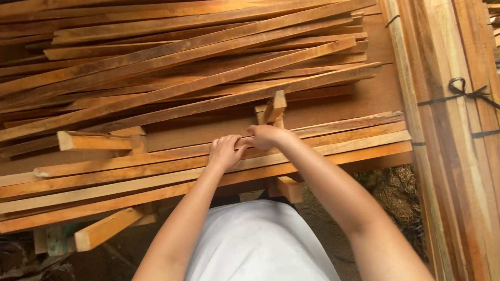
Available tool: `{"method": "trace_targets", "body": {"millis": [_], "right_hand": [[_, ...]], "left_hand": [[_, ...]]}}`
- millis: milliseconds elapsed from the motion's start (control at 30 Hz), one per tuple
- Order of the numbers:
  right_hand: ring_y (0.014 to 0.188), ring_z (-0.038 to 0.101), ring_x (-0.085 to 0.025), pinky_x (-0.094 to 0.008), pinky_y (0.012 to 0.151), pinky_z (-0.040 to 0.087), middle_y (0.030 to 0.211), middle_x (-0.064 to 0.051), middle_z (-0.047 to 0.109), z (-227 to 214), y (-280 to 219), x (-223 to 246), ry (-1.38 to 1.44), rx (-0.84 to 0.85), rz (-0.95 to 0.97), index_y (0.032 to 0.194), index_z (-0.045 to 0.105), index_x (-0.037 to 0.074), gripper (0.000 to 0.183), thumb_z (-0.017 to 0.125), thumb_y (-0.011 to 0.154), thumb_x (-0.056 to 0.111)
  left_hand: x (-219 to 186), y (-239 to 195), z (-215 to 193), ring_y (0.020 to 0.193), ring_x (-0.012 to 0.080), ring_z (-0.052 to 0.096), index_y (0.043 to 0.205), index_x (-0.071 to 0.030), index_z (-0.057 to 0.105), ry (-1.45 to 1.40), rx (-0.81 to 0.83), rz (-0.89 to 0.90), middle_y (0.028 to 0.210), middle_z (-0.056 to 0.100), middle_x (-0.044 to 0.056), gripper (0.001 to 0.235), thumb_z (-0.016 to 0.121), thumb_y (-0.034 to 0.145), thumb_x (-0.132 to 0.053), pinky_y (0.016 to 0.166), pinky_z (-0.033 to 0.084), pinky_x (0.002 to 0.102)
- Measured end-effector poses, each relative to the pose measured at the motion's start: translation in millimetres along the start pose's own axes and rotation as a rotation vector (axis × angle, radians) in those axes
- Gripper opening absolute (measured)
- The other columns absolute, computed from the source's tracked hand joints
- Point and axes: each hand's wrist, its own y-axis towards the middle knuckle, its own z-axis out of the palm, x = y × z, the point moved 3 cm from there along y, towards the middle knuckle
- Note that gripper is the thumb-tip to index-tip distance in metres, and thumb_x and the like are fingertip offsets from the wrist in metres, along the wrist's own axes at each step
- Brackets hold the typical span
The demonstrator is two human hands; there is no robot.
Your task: The person arranges several thin wooden planks on a workbench and secures them into bundles using black ties. They wrap the ties around the wood and knot them by hand to hold the planks together.
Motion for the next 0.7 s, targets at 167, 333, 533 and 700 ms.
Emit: {"method": "trace_targets", "body": {"millis": [167, 333, 533, 700], "right_hand": [[0.135, 0.057, -0.035, -0.057, 0.113, 0.038, 0.142, -0.012, 0.062, 72, 102, 34, -0.083, -0.088, 0.088, 0.149, 0.053, 0.019, 0.071, 0.039, 0.099, 0.066], [0.128, 0.061, -0.027, -0.051, 0.117, 0.031, 0.125, -0.006, 0.073, 98, 99, 58, -0.169, -0.322, 0.012, 0.125, 0.072, 0.019, 0.068, 0.034, 0.100, 0.069], [0.113, 0.070, -0.024, -0.045, 0.106, 0.044, 0.115, -0.002, 0.076, 104, 86, 61, -0.246, -0.524, -0.087, 0.119, 0.073, 0.023, 0.056, 0.045, 0.098, 0.067], [0.127, 0.064, -0.031, -0.045, 0.102, 0.049, 0.127, -0.008, 0.074, 88, 91, 81, -0.225, -0.138, 0.172, 0.129, 0.072, 0.025, 0.095, 0.028, 0.079, 0.093]], "left_hand": [[101, -19, -21, 0.126, 0.0241, 0.061, 0.129, -0.024, 0.065, 0.199, -0.082, -0.106, 0.128, 0.069, 0.000, 0.044, 0.053, 0.099, -0.053, 0.114, 0.033, 0.052], [158, -49, -62, 0.116, 0.0237, 0.068, 0.109, -0.023, 0.074, 0.286, -0.071, -0.256, 0.113, 0.076, 0.001, 0.058, 0.037, 0.102, -0.067, 0.111, 0.039, 0.047], [153, -70, -55, 0.114, 0.0221, 0.068, 0.115, -0.020, 0.073, 0.265, -0.261, -0.138, 0.114, 0.075, 0.002, 0.049, 0.049, 0.100, -0.060, 0.107, 0.041, 0.044], [158, -55, -64, 0.114, 0.0266, 0.065, 0.108, -0.020, 0.074, 0.247, -0.055, -0.214, 0.108, 0.076, 0.005, 0.068, 0.030, 0.100, -0.071, 0.102, 0.039, 0.044]]}}
